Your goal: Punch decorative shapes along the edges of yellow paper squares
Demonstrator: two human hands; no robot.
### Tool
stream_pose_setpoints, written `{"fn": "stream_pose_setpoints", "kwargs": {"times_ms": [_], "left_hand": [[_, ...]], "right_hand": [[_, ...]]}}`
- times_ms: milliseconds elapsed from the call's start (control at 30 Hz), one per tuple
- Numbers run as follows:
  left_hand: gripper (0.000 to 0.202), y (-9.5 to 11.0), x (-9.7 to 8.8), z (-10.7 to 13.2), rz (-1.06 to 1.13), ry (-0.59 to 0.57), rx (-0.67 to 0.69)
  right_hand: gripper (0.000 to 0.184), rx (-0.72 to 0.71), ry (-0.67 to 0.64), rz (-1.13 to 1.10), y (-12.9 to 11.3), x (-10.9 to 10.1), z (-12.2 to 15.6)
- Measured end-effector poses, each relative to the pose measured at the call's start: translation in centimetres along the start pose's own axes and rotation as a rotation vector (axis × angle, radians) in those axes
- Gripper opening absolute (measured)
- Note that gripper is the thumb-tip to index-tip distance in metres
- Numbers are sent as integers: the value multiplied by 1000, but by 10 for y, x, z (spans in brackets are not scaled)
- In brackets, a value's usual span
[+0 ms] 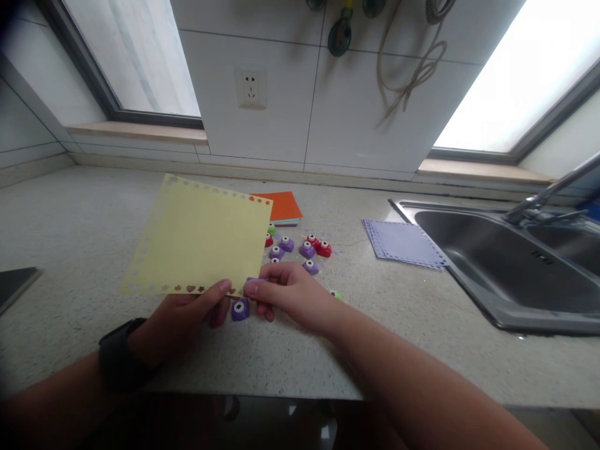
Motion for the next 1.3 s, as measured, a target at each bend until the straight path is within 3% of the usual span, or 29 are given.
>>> {"fn": "stream_pose_setpoints", "kwargs": {"times_ms": [1300], "left_hand": [[59,-2,0,1,-79,10,20]], "right_hand": [[31,-6,20,69,-5,1,2]]}}
Point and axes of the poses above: each hand's wrist, its own z-axis away from the middle knuckle, its own x-axis out of the palm, y = z × x, the point moved 4 cm from there along -z, towards the middle knuckle, and after that the axes turned 6 degrees about x, right-handed, at the moved point
